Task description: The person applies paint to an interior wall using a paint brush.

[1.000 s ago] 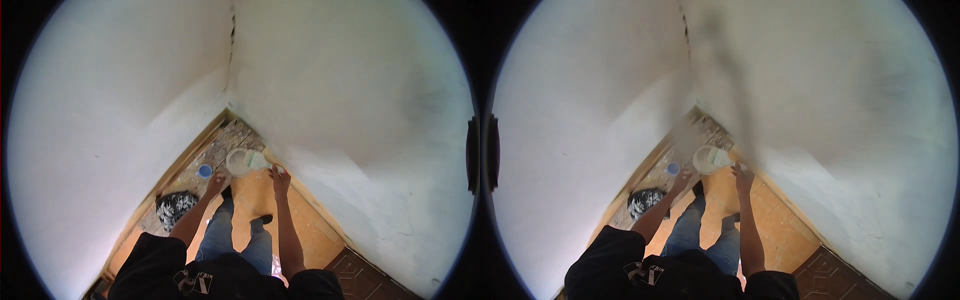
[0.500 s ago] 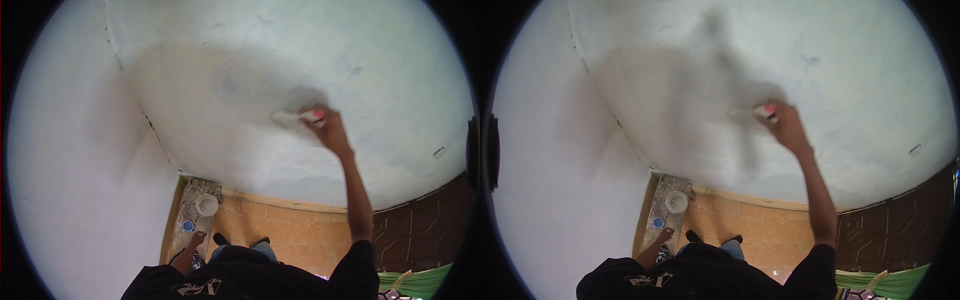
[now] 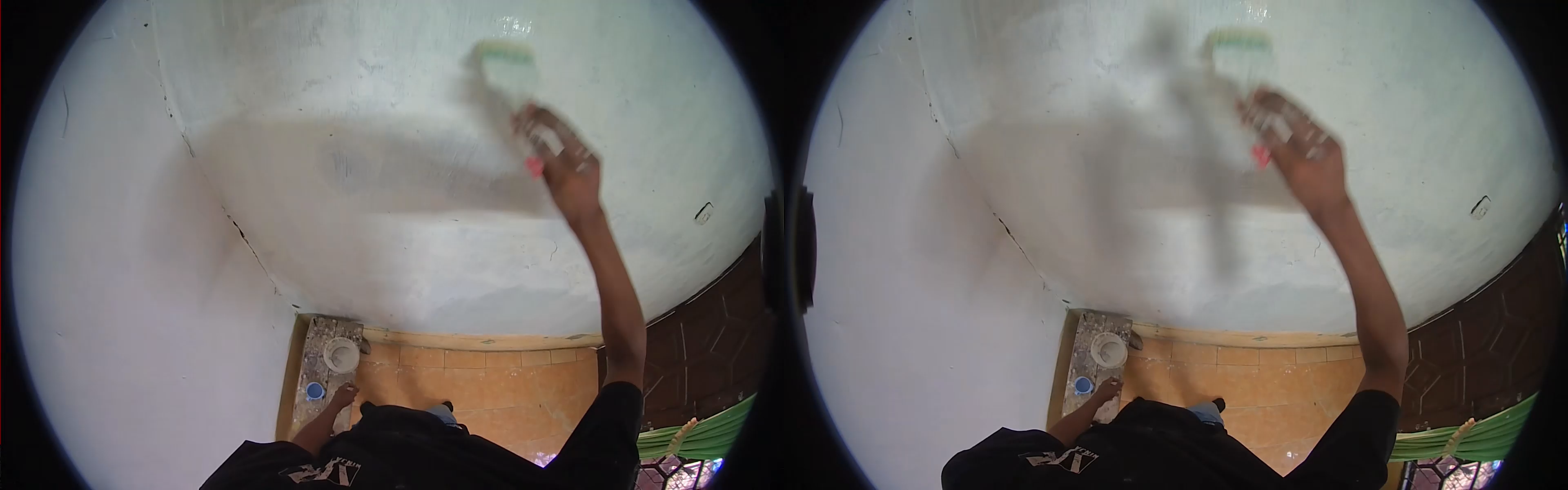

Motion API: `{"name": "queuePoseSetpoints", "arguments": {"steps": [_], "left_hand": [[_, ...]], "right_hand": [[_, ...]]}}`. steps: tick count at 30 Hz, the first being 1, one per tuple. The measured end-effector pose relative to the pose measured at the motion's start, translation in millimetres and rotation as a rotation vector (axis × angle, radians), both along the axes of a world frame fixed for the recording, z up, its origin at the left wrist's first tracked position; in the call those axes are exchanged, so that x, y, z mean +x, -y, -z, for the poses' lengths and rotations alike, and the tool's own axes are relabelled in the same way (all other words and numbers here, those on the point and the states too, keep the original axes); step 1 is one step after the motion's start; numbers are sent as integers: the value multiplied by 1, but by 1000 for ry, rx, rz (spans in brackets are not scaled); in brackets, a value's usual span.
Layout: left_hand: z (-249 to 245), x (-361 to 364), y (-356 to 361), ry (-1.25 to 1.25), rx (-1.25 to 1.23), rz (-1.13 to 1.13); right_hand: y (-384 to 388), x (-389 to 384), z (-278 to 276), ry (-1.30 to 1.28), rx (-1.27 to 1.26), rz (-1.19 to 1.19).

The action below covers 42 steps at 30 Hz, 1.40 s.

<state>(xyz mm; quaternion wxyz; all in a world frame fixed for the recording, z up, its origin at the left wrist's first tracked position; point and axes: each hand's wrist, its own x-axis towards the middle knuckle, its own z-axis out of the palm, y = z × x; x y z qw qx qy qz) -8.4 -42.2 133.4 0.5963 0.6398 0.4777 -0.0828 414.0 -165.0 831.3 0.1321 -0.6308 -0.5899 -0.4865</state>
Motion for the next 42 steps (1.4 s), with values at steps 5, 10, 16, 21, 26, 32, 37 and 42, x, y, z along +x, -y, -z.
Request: {"name": "queuePoseSetpoints", "arguments": {"steps": [5,10,16,21,26,32,37,42], "left_hand": [[22,-19,-2,-16,65,13],[34,-48,5,-59,133,-5],[28,-56,14,-41,81,-26],[36,-54,21,-21,64,21],[33,-43,25,-36,76,43],[28,-36,20,-19,93,92],[21,-37,12,-74,75,149],[24,-46,5,-58,85,153]], "right_hand": [[0,-15,117,26,-97,-317],[-14,-47,159,-492,-365,-203],[-27,-17,81,-685,-299,-168],[-9,-9,-41,-418,-12,-170],[12,-25,-108,61,258,-151],[12,-3,-95,229,298,-15],[20,-18,-59,30,462,28],[26,-9,-48,-440,738,-287]]}}
